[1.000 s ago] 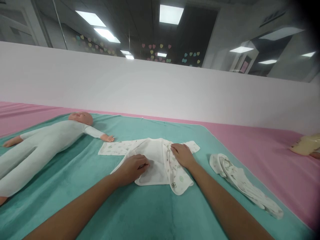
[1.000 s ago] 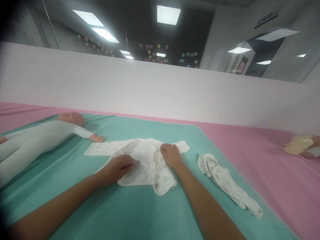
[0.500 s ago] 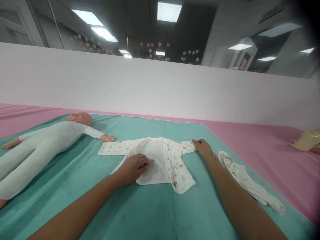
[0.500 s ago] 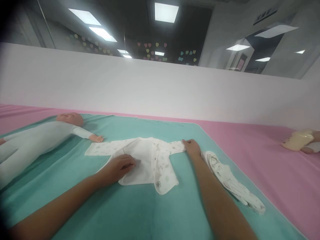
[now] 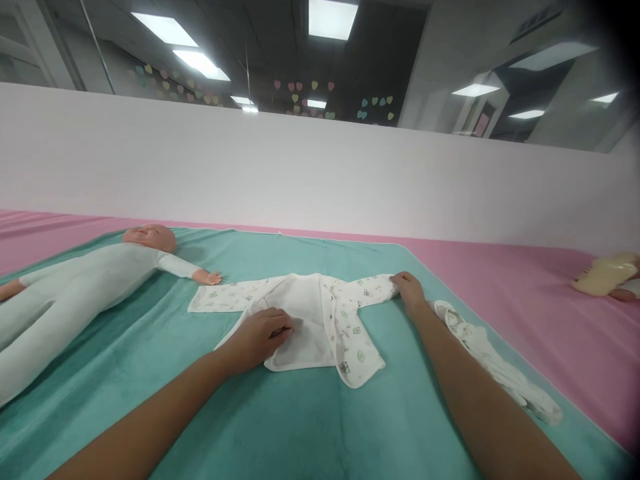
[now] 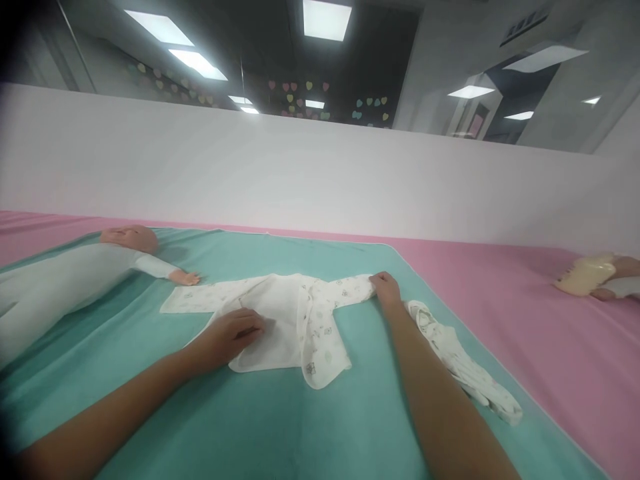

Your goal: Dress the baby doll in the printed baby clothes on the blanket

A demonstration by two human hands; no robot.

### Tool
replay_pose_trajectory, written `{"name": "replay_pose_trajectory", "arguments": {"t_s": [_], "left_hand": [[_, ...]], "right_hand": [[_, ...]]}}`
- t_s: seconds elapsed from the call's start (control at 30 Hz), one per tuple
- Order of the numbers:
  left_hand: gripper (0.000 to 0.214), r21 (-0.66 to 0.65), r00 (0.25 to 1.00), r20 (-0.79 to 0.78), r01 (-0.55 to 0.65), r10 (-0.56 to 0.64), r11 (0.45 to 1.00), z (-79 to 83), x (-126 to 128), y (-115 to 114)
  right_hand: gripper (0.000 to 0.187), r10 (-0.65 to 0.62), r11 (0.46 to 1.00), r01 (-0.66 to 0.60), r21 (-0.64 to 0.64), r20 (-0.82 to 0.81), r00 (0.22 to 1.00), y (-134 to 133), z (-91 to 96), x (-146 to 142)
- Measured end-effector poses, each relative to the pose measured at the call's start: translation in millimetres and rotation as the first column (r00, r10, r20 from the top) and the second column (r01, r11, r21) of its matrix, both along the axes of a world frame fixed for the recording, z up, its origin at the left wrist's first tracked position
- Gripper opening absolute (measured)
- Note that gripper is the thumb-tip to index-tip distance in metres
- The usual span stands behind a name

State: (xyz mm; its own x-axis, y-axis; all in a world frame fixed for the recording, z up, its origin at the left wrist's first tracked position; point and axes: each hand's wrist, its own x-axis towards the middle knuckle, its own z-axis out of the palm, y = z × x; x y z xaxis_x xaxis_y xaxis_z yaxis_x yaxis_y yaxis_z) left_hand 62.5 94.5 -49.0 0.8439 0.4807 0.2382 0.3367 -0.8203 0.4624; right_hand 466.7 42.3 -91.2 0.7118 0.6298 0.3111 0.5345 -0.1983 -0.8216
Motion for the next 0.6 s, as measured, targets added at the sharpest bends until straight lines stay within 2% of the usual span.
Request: {"name": "replay_pose_trajectory", "arguments": {"t_s": [0.1,0.23,0.4,0.53,0.6], "left_hand": [[0.028,0.003,1.0,0.001,0.001,-0.001,1.0,-1.0,0,0],[0.028,0.009,1.0,0.007,0.003,-0.003,1.0,-0.9,-1,-1],[0.03,-0.007,1.0,0.015,0.015,-0.015,1.0,1.8,-2,-2],[0.029,-0.019,1.0,0.021,0.017,-0.016,1.0,1.7,-2,-2],[0.03,-0.015,1.0,0.019,0.016,-0.016,1.0,0.7,-2,-2]], "right_hand": [[0.017,0.008,1.0,-0.008,0.006,0.018,1.0,-3,-1.9,1],[0.011,-0.044,0.998,0.048,-0.048,0.078,0.996,-5,-3.7,-1],[0.036,-0.052,0.982,0.087,-0.17,0.198,0.979,-7,-4.6,-7],[0.042,-0.045,0.969,0.123,-0.213,0.337,0.941,-8,-0.8,-17],[0.044,0.003,0.97,0.106,-0.217,0.449,0.894,-7,3.3,-30]]}}
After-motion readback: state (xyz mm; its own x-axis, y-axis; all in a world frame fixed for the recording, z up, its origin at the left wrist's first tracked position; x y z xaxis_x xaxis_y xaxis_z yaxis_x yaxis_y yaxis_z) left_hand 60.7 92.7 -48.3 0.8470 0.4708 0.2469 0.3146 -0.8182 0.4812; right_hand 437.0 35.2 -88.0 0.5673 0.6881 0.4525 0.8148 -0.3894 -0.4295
